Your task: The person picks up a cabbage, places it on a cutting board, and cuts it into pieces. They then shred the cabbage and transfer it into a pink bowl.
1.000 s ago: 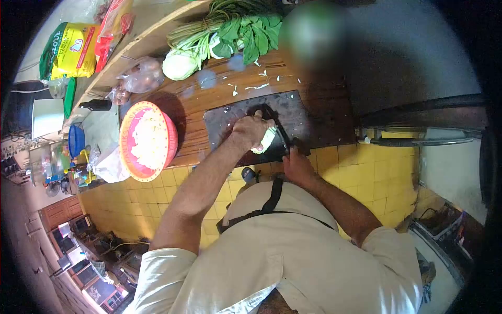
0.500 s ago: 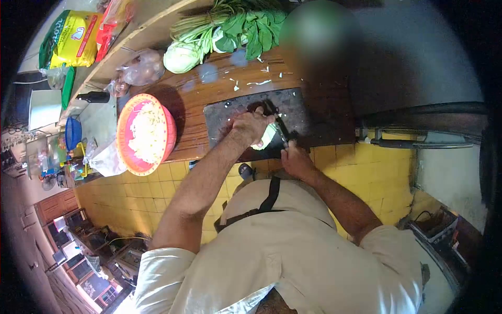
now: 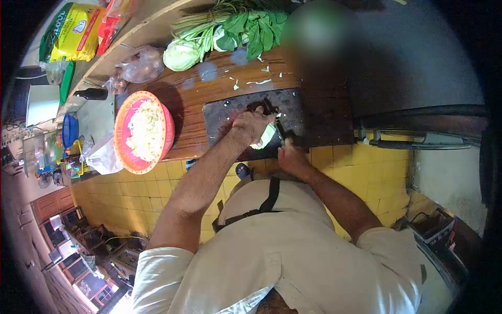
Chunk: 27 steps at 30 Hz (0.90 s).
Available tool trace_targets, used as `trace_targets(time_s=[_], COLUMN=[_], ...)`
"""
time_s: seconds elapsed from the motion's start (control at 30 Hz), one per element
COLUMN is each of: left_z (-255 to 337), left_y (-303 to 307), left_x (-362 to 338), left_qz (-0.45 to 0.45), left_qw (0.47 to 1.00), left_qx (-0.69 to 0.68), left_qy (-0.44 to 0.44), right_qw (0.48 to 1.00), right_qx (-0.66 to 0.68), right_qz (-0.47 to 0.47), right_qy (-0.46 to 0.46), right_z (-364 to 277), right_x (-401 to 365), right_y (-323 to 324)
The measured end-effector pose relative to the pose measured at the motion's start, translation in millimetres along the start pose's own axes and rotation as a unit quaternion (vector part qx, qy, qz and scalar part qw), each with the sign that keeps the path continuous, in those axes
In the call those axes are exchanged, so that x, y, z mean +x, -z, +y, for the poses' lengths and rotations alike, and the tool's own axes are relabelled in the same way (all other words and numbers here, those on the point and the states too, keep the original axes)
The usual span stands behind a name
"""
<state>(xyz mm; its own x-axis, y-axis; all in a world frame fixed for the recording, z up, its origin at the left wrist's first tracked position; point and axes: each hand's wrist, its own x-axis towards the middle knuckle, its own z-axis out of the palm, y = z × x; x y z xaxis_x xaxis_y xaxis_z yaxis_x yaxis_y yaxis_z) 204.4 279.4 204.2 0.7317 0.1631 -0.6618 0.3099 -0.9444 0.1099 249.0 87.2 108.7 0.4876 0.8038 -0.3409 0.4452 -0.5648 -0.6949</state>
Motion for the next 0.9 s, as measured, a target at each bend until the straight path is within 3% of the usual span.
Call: trace_targets(time_s=[0.07, 0.23, 0.3, 0.33, 0.43, 0.53, 0.63, 0.7, 0.77, 0.9], left_z=[0, 0, -4, -4, 0, -3, -5, -6, -7, -8], left_y=[-2, 3, 1, 0, 5, 0, -1, -3, -2, -7], left_x=[1, -2, 0, -1, -10, -7, -6, -6, -8, -6], left_qz=[-0.004, -0.018, -0.020, -0.011, 0.001, 0.012, 0.013, 0.017, 0.019, 0.014], left_qw=[1.000, 1.000, 1.000, 1.000, 1.000, 0.999, 0.999, 0.999, 0.999, 1.000], left_qx=[-0.010, 0.004, 0.005, -0.010, -0.022, -0.030, -0.031, -0.039, -0.033, -0.025], left_qy=[0.002, -0.004, -0.004, 0.001, 0.004, -0.010, -0.012, -0.011, -0.013, -0.011], right_qw=[0.999, 0.998, 0.994, 0.999, 0.999, 0.998, 0.999, 0.999, 0.998, 0.997], right_qx=[0.024, -0.016, -0.041, -0.015, -0.019, -0.022, -0.035, -0.035, -0.042, -0.022], right_qz=[0.005, -0.016, 0.019, -0.004, -0.021, 0.004, -0.002, -0.002, 0.010, 0.023], right_qy=[-0.028, -0.051, 0.096, 0.044, -0.019, 0.051, -0.012, -0.007, 0.055, 0.064], right_z=[10, -18, -1, -21, -11, 23, -7, -18, -21, -11], right_x=[23, 31, 17, 0, -6, 28, 37, 27, 8, 5], right_y=[-21, 13, 18, 35, 7, -32, 1, 23, 37, 6])
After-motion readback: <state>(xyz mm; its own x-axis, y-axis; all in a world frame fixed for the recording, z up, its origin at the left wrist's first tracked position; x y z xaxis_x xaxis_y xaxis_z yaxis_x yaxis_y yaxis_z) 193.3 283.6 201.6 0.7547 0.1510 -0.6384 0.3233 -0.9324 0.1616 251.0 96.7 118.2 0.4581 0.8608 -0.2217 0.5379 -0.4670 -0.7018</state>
